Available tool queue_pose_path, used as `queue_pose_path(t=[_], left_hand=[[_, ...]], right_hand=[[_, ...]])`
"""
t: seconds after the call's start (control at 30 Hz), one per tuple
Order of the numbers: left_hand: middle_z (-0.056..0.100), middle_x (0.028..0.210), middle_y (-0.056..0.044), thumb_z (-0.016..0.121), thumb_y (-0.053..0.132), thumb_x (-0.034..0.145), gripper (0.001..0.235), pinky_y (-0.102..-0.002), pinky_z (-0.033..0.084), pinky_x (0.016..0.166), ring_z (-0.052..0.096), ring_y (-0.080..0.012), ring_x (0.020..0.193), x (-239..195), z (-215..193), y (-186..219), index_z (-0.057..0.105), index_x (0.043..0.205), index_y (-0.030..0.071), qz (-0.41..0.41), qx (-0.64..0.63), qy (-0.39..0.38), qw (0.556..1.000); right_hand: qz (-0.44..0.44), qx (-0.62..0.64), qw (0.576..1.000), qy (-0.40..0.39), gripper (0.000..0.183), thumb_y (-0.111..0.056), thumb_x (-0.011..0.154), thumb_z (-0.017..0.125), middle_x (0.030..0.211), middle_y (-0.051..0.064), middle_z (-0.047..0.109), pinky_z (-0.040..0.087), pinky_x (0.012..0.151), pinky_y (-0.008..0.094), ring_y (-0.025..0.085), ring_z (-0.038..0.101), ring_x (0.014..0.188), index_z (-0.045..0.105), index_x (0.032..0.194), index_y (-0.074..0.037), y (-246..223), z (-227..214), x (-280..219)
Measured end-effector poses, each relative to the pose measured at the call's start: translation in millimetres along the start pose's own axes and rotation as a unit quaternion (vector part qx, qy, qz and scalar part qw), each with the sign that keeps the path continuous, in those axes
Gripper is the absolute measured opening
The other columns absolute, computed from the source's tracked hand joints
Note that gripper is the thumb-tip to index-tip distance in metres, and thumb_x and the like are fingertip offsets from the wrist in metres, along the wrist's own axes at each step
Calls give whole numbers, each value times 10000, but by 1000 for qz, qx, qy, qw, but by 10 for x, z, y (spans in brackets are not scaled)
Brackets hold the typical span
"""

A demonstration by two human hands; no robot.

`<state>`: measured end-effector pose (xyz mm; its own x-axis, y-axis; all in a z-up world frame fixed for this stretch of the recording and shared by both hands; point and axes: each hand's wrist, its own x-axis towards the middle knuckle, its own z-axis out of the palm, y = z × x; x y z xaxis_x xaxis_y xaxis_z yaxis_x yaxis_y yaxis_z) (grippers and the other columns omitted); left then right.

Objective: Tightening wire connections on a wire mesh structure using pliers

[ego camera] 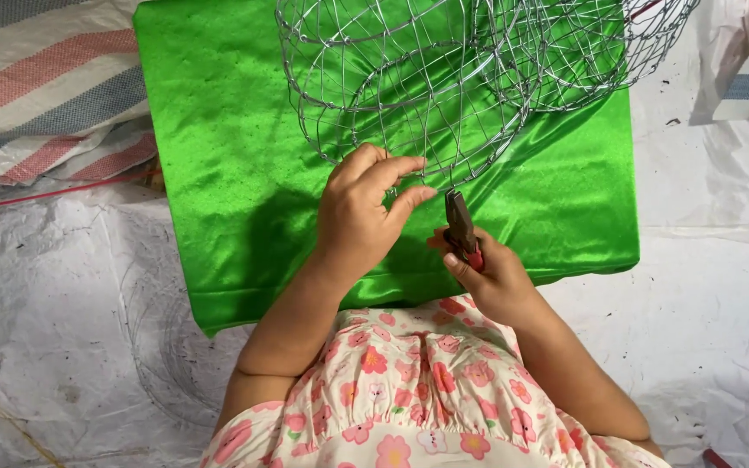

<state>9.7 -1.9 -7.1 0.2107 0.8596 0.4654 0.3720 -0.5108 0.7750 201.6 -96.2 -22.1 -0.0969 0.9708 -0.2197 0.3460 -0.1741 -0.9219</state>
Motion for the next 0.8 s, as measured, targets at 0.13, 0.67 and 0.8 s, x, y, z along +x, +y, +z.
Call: queue_pose_path(t=[0.13,0.67,0.8], left_hand=[[572,847,-29,823,194,897,227,-386,551,754,672,-214,779,16,16,32,744,1090,106,10,17,9,1000],[612,870,-23,828,68,848,326,-406,557,791,692,-217,810,-50,24,-6,668,1129,108,1,-10,4,1000],[589,812,9,843,67,797,298,-402,534,749,663,-214,764,-76,65,-39,617,978,136,1,3,7,1000]], right_hand=[[17,-74,997,4,289,-181,947,718,795,179,697,496,656,480,330,655,722,669,1187,-27,-72,-45,27],[-58,-266,957,99,481,-135,919,762,940,148,638,546,734,448,343,669,869,600,1358,-27,25,21,147],[-71,-296,943,134,458,-176,922,773,925,122,617,542,720,439,327,658,863,598,1329,-58,78,60,150]])
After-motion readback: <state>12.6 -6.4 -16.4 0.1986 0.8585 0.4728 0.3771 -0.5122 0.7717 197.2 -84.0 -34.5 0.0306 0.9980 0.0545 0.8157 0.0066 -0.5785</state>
